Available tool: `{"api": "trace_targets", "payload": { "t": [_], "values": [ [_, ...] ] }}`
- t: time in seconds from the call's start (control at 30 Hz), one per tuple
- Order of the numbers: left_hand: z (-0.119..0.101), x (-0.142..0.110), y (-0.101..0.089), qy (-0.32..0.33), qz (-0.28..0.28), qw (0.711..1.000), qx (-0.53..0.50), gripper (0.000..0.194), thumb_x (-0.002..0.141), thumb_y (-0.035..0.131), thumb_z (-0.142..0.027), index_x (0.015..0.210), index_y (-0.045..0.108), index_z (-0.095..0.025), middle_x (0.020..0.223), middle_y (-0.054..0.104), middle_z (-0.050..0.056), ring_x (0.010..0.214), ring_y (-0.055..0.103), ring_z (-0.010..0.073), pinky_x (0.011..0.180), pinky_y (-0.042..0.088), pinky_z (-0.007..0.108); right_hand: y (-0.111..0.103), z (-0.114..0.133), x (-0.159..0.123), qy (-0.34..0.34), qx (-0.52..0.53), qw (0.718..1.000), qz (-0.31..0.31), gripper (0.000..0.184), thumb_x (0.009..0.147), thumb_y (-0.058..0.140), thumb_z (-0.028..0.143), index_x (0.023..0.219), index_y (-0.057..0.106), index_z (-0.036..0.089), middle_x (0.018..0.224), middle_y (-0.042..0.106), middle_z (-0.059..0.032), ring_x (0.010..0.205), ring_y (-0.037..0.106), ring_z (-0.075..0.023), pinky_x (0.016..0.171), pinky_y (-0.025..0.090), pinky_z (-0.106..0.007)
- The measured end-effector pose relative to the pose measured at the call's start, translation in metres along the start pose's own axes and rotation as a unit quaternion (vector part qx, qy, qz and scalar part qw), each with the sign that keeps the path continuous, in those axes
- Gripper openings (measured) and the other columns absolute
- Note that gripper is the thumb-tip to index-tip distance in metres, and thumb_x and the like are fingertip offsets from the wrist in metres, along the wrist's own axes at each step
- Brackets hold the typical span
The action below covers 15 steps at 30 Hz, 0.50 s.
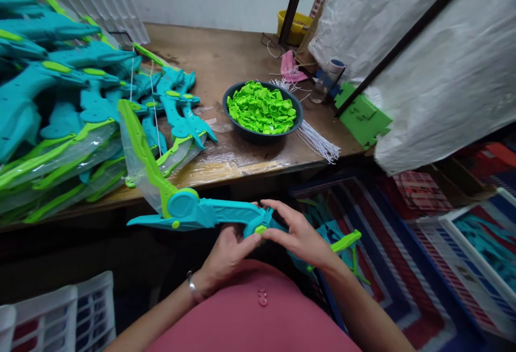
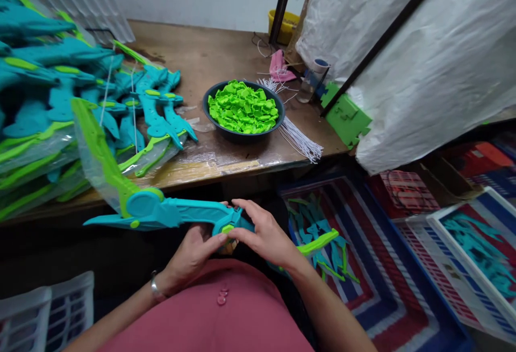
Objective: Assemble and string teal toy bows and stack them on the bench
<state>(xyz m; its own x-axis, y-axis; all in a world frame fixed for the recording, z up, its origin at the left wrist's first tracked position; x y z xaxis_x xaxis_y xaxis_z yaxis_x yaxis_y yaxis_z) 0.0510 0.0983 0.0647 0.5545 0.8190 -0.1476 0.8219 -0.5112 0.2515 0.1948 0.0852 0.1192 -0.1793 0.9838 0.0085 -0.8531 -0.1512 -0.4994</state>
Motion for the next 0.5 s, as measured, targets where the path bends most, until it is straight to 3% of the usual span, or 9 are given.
{"api": "trace_targets", "payload": {
  "t": [0.1, 0.23, 0.37, 0.5],
  "values": [
    [0.001, -0.004, -0.005, -0.018, 0.014, 0.999, 0.047, 0.039, 0.091, 0.068, -0.041, 0.124, 0.066, -0.019, 0.115, 0.071, 0.009, 0.125, 0.057, 0.0298, 0.114, 0.04, 0.046, 0.008, -0.01, 0.0, 0.037, 0.057, 0.998, -0.003, 0.039, 0.088, 0.07, 0.024, 0.126, 0.061, 0.023, 0.12, 0.068, -0.0042, 0.107, 0.065, -0.02, 0.094, 0.05, -0.031],
    [0.007, -0.009, -0.012, -0.047, 0.011, 0.994, 0.096, 0.04, 0.088, 0.068, -0.041, 0.12, 0.063, -0.017, 0.109, 0.069, 0.009, 0.102, 0.063, 0.0281, 0.093, 0.052, 0.042, 0.022, -0.024, -0.006, 0.088, 0.075, 0.993, -0.018, 0.036, 0.085, 0.069, 0.023, 0.12, 0.062, 0.022, 0.102, 0.068, -0.001, 0.092, 0.063, -0.0178, 0.084, 0.049, -0.029],
    [0.019, -0.013, -0.012, -0.031, 0.009, 0.988, 0.152, 0.033, 0.092, 0.061, -0.04, 0.116, 0.064, -0.018, 0.11, 0.068, 0.01, 0.103, 0.062, 0.0279, 0.098, 0.049, 0.045, 0.036, -0.039, -0.011, 0.131, 0.109, 0.985, -0.021, 0.033, 0.081, 0.071, 0.024, 0.113, 0.063, 0.022, 0.087, 0.064, 0.0021, 0.077, 0.057, -0.0149, 0.073, 0.046, -0.027],
    [0.045, -0.016, -0.018, -0.019, -0.078, 0.973, 0.217, 0.03, 0.089, 0.06, -0.041, 0.105, 0.065, -0.017, 0.104, 0.066, 0.012, 0.101, 0.061, 0.0313, 0.096, 0.048, 0.05, 0.046, -0.054, -0.01, 0.149, 0.115, 0.982, -0.031, 0.03, 0.075, 0.072, 0.019, 0.104, 0.064, 0.02, 0.082, 0.061, 0.0039, 0.072, 0.052, -0.013, 0.068, 0.042, -0.025]
  ]
}}
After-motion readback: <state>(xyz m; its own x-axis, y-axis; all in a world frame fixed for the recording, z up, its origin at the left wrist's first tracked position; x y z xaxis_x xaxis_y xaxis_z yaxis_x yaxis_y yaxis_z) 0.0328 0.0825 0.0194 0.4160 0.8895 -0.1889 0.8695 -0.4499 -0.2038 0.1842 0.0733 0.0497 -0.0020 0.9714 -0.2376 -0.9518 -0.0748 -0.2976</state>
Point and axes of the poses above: each hand's wrist, its own x-axis towards the middle knuckle, its own y-axis out of the palm, z = x × y, the point moved 7 cm from there along x, towards the middle knuckle
